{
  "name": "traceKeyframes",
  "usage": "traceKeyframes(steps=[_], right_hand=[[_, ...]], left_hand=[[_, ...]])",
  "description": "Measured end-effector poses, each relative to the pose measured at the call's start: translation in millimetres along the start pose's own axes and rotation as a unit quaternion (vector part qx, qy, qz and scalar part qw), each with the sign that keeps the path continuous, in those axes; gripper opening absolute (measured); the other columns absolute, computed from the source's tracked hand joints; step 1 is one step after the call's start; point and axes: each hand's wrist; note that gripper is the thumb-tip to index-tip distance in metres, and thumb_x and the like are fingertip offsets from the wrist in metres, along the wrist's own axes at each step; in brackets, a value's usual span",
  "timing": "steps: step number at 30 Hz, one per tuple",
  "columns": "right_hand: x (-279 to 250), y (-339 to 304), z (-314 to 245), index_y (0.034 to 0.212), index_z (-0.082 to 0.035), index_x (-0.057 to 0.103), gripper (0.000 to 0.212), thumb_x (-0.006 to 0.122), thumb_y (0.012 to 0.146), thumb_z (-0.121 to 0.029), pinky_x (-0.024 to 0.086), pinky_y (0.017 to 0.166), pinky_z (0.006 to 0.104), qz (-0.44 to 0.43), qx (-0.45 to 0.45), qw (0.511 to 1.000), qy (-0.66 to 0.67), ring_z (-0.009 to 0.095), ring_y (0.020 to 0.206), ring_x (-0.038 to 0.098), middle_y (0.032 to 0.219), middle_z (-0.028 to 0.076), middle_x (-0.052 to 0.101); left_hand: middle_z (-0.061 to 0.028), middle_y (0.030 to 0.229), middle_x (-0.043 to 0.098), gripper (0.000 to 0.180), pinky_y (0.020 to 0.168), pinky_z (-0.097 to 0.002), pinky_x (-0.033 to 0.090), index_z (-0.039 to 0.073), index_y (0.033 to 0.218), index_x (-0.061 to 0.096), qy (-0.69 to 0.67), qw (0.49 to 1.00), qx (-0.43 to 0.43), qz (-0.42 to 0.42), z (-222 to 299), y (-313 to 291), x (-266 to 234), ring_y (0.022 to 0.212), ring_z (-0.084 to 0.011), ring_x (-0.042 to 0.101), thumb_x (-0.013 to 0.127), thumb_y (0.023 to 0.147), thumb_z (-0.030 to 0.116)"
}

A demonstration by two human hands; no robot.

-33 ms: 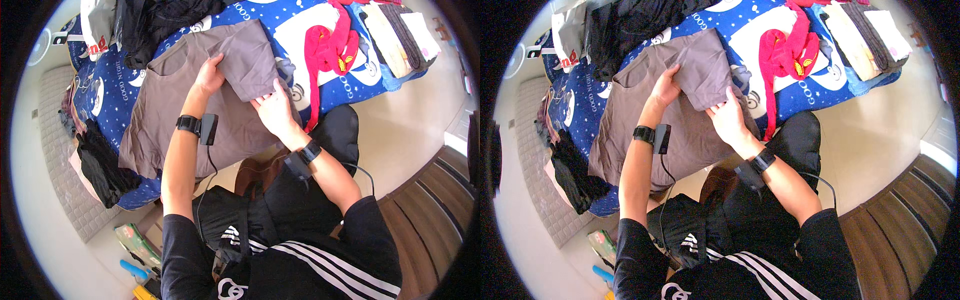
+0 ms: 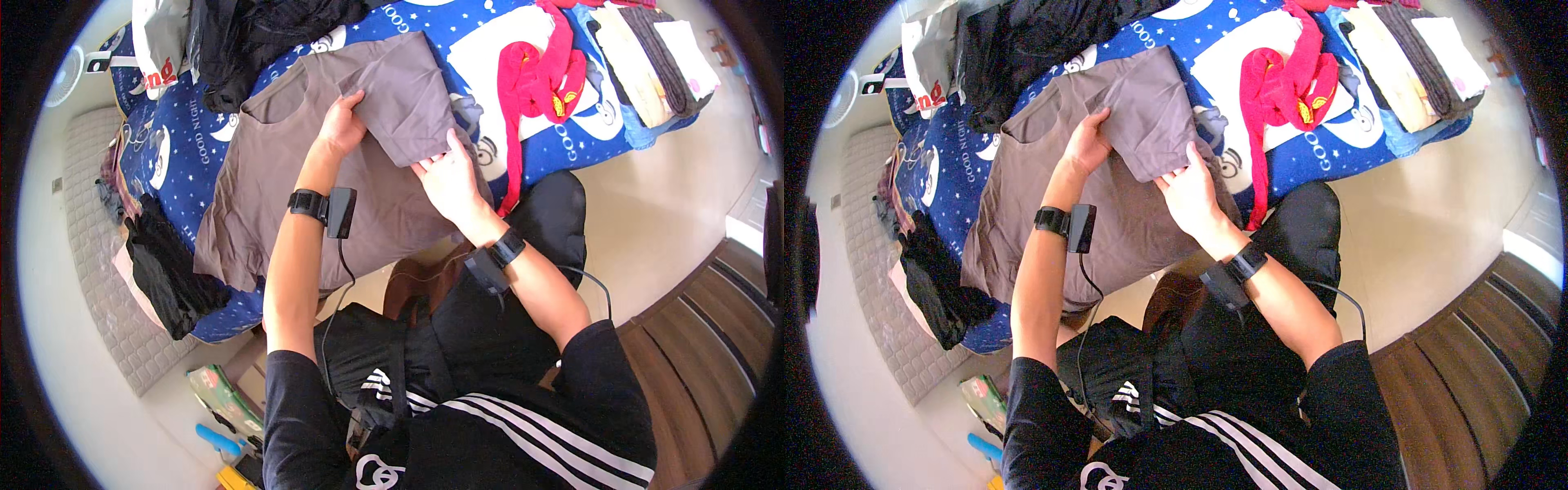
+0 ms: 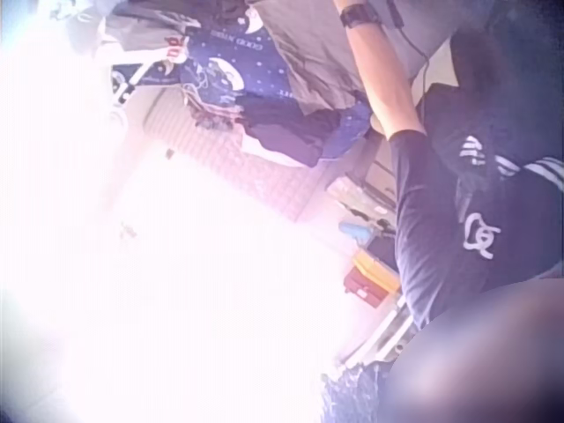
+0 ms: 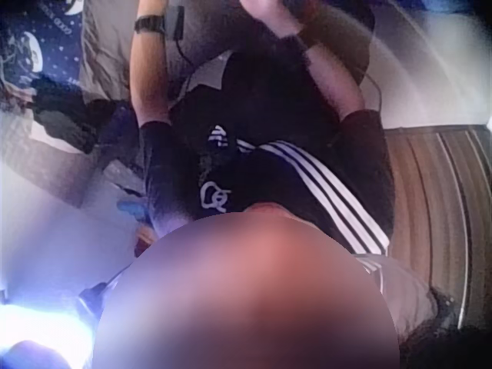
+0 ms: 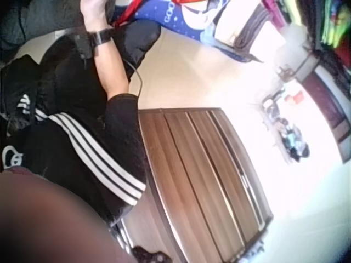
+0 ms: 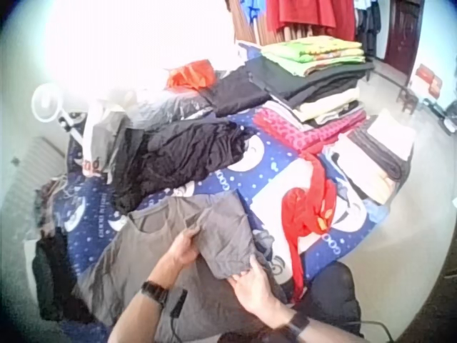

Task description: Folding t-shirts on a bed.

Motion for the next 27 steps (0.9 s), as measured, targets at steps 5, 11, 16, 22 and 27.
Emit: traceKeyframes(steps=[5,11,16,22,27], right_hand=[[-4.9,4.7,-10.0,0.136,-0.006,0.035,0.058,0.044,0.094,-0.045,0.022,0.111,0.0389,-0.013,-0.054,0.997,-0.044,0.022,0.130,0.035,0.137,0.008,0.041],[-5.3,7.0,-11.1,0.139,-0.002,0.032,0.064,0.044,0.094,-0.047,0.024,0.109,0.0394,-0.030,-0.057,0.998,0.003,0.023,0.129,0.037,0.138,0.010,0.041],[-13.8,11.3,-15.9,0.133,-0.002,0.034,0.060,0.048,0.093,-0.044,0.026,0.107,0.0401,0.027,-0.064,0.998,0.010,0.023,0.123,0.040,0.131,0.011,0.044],[-9.9,3.4,7.4,0.123,-0.005,0.040,0.047,0.064,0.087,-0.024,0.043,0.092,0.0386,0.002,-0.090,0.984,-0.154,0.019,0.104,0.054,0.117,0.008,0.053],[-32.3,10.5,8.0,0.118,-0.008,0.045,0.044,0.068,0.082,-0.012,0.051,0.076,0.0341,0.065,-0.106,0.964,-0.235,0.016,0.091,0.058,0.111,0.008,0.056]], left_hand=[[-0.0083,0.115,0.060,0.032,0.092,-0.0392,0.044,0.004,0.122,0.049,0.050,0.993,0.024,0.105,-0.6,-1.0,0.5,0.107,-0.0232,0.056,0.053,0.091,0.012],[-0.0062,0.106,0.060,0.030,0.077,-0.0353,0.047,0.007,0.112,0.052,0.164,0.975,0.058,0.137,5.6,-0.3,-7.6,0.094,-0.0202,0.059,0.060,0.084,0.011],[-0.0044,0.096,0.058,0.024,0.072,-0.0340,0.048,0.007,0.104,0.057,0.282,0.943,-0.007,0.175,17.4,-11.1,-0.2,0.083,-0.0168,0.056,0.063,0.082,0.015],[-0.0094,0.098,0.059,0.033,0.079,-0.0375,0.051,-0.002,0.107,0.057,0.252,0.952,0.015,0.175,21.1,-16.5,-1.4,0.087,-0.0198,0.058,0.062,0.081,0.018],[-0.0096,0.097,0.059,0.031,0.079,-0.0357,0.053,-0.002,0.105,0.058,0.315,0.930,0.010,0.189,25.0,-22.7,-5.1,0.084,-0.0191,0.059,0.061,0.084,0.020]])
Point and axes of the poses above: each hand's wrist, its own y-axis towards the middle knuckle, its own x-axis out of the palm, z = x × y
